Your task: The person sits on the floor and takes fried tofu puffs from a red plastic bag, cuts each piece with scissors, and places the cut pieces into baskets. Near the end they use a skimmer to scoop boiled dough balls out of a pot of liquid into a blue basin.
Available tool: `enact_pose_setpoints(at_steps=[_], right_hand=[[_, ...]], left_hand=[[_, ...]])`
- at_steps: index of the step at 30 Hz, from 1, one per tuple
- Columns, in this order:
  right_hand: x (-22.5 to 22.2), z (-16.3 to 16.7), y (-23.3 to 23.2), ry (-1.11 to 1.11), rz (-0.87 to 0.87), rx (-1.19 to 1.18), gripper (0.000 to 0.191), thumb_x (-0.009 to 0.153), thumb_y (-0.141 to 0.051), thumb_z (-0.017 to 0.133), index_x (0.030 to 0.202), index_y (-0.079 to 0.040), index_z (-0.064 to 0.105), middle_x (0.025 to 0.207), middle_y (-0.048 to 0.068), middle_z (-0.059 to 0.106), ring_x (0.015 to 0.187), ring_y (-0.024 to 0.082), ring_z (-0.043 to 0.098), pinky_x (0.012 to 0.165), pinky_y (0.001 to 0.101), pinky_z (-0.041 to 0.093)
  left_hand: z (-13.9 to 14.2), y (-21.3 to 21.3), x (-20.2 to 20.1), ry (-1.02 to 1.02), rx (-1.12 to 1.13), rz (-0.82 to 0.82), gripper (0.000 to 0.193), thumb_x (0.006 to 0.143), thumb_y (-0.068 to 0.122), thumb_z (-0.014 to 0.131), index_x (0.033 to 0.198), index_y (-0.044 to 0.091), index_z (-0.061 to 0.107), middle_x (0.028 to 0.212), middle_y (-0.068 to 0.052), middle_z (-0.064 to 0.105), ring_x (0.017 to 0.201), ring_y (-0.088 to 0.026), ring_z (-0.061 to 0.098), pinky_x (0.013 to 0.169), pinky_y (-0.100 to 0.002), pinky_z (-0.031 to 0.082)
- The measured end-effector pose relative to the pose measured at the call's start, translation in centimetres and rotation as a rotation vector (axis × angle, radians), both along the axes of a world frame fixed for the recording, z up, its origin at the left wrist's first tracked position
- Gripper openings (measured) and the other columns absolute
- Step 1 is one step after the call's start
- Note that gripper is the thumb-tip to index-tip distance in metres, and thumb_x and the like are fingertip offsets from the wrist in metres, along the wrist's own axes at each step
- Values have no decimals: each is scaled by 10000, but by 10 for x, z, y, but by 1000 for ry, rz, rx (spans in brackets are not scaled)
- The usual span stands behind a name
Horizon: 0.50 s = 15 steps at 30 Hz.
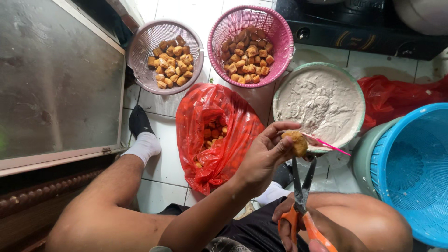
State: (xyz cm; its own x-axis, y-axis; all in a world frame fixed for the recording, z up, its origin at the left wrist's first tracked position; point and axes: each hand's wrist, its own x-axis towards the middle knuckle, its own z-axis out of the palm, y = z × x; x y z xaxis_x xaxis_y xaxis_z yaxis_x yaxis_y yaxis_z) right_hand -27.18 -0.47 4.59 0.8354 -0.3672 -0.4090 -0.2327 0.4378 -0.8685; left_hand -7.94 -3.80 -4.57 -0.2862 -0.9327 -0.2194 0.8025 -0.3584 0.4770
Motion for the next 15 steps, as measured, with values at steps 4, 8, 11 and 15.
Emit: enact_pose_setpoints(at_steps=[4, 8, 11, 15], right_hand=[[-18, -60, 32, -153, -273, 95, 824, 840, -656, 674, 1217, 65, 538, 794, 106, 647, 661, 145, 644, 566, 251, 508], [-47, -124, 48, -68, -528, 224, 602, 772, -347, 839, 1076, 93, 563, 624, 102, 622, 454, 163, 595, 389, 292, 475], [-60, -144, 53, -151, -581, 221, 536, 797, -263, 871, 1057, 91, 564, 648, 68, 619, 465, 156, 613, 371, 288, 486], [-60, -141, 54, -90, -544, 232, 497, 798, -235, 850, 1055, 83, 568, 636, 89, 643, 477, 185, 664, 385, 293, 514]], left_hand=[[-23, 26, -19, -43, -76, -64, 278, 1041, 205, 710, 1219, 27, 590, 1129, -64, 668, 1041, -133, 646, 960, -298, 534], [-52, 27, -24, -212, -54, 56, 269, 1019, 202, 737, 1165, 20, 603, 1105, -81, 683, 1004, -127, 646, 927, -279, 539], [-76, -36, -11, -314, 55, 186, 398, 1026, 264, 713, 1298, 6, 578, 1183, -123, 674, 1116, -205, 606, 985, -345, 476], [-129, -119, 35, -747, 122, 308, 692, 983, 290, 680, 1557, 78, 356, 1397, -124, 489, 1296, -249, 502, 1063, -446, 454]])
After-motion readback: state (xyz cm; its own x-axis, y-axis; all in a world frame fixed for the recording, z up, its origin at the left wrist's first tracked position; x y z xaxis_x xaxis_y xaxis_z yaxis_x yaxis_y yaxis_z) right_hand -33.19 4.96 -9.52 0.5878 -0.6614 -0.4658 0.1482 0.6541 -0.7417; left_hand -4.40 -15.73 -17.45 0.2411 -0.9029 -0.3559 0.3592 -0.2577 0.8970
